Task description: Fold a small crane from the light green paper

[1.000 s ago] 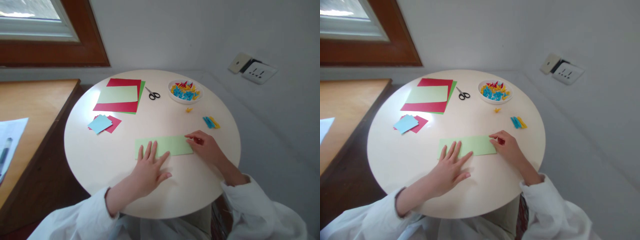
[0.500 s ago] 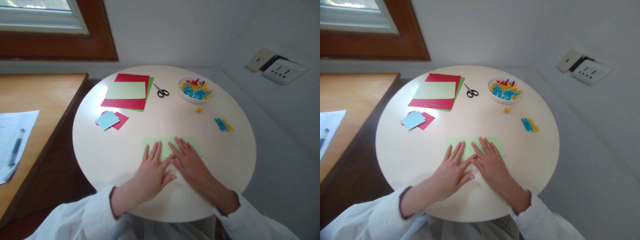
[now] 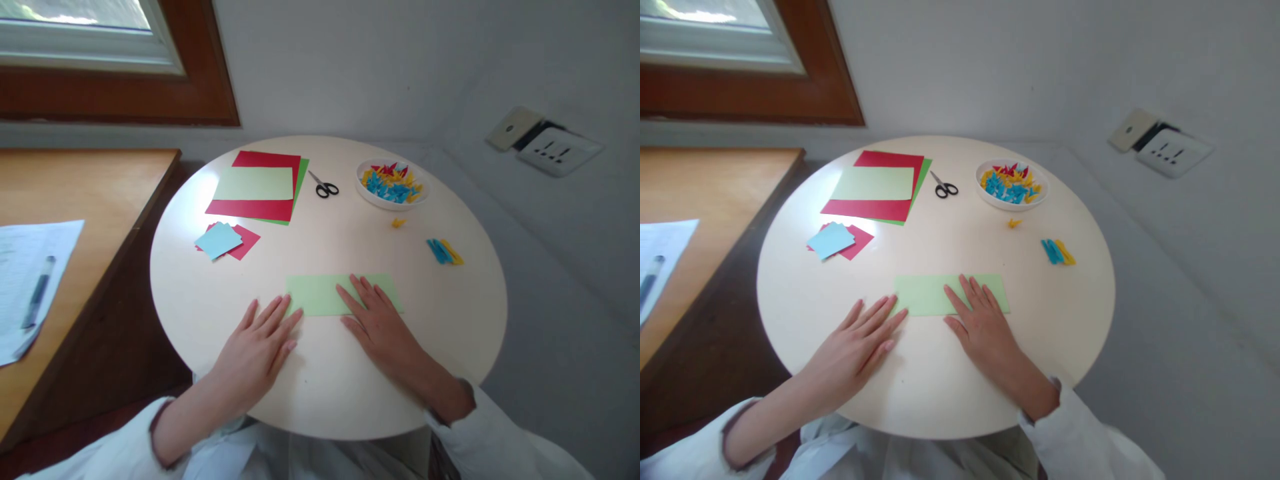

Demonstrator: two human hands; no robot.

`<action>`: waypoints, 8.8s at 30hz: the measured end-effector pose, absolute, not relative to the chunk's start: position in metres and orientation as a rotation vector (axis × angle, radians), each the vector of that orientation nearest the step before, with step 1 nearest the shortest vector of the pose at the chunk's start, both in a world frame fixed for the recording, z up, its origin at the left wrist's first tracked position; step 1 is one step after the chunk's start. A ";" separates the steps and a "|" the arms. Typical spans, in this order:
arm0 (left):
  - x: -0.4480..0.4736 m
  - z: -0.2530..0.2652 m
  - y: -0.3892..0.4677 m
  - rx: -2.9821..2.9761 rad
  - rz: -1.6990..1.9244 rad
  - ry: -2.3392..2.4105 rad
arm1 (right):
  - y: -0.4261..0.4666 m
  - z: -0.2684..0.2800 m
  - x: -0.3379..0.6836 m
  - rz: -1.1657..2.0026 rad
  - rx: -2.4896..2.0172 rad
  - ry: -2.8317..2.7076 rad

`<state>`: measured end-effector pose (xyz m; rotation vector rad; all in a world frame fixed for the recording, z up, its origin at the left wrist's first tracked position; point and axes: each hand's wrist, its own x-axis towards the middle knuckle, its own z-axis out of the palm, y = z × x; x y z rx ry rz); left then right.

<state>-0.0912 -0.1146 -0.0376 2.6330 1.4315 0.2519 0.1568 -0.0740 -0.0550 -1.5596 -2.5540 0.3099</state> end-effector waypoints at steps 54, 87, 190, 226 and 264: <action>-0.035 0.002 0.009 0.579 1.106 0.723 | -0.001 -0.029 0.106 1.931 -1.107 -1.023; -0.050 -0.008 0.031 0.376 1.394 0.756 | 0.001 -0.030 0.109 1.869 -1.135 -0.984; -0.089 -0.029 -0.024 1.835 0.982 1.603 | 0.010 -0.044 0.176 0.525 -1.560 -1.706; -0.069 -0.066 -0.039 2.930 0.279 1.185 | -0.073 -0.050 0.167 0.021 -1.542 -2.530; -0.033 -0.038 -0.039 2.840 0.243 1.202 | -0.071 -0.050 0.160 0.053 -1.639 -2.449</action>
